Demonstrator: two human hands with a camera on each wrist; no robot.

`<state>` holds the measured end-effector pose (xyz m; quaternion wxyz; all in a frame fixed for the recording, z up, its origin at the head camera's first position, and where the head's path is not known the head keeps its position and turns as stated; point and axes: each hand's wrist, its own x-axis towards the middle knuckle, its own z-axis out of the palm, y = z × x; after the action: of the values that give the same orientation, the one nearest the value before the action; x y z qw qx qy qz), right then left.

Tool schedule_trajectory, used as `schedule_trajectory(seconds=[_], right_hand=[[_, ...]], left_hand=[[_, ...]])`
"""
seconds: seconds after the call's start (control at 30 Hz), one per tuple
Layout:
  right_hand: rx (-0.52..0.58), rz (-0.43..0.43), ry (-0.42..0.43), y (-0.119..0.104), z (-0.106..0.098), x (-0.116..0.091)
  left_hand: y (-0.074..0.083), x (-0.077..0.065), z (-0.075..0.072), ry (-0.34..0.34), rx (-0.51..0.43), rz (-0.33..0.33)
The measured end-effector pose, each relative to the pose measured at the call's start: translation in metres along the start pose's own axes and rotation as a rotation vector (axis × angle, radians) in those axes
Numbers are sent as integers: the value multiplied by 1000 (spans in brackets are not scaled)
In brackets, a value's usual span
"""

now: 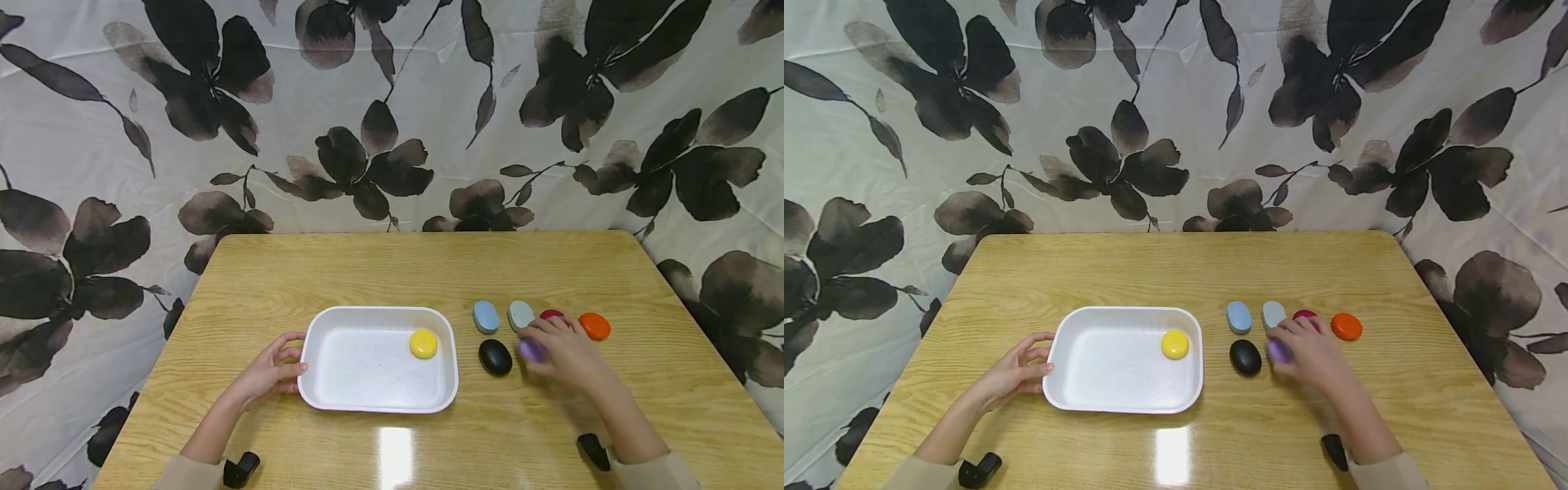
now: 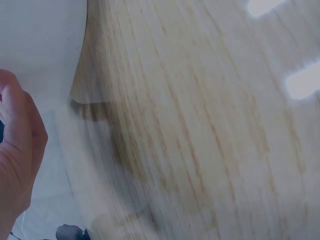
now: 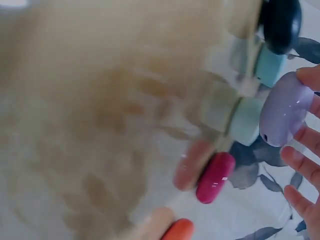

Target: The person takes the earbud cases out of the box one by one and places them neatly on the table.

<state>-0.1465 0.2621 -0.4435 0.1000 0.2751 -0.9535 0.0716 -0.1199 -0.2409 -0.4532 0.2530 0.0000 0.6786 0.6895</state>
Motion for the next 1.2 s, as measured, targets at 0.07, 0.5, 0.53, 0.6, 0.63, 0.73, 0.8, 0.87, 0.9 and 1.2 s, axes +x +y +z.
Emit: schedule_trajectory(seconds=[0.07,0.5,0.53,0.6,0.63,0.73,0.8,0.87,0.9,1.2], right_hand=[[-2,7,-28,3,5,-3],[57,26,-184,5,20,-11],[66,31,-195,5,21,-12],[82,39,-202,5,21,-13],[87,41,-203,5,21,-14],[96,42,-201,4,22,-16],[100,45,-205,4,21,-16],[101,50,-207,3,20,-16],[100,52,-205,3,20,-17],[67,-21,-62,-10,9,2]], left_hand=[[-1,0,1,0,1,0],[-3,-3,6,14,11,2],[-4,-3,6,14,10,2],[-4,-3,7,14,8,2],[-4,-3,7,13,8,2],[-5,-4,9,13,5,4],[-6,-5,10,13,4,7],[-7,-6,10,13,3,11],[-7,-7,10,12,3,13],[-11,-11,14,21,-6,19]])
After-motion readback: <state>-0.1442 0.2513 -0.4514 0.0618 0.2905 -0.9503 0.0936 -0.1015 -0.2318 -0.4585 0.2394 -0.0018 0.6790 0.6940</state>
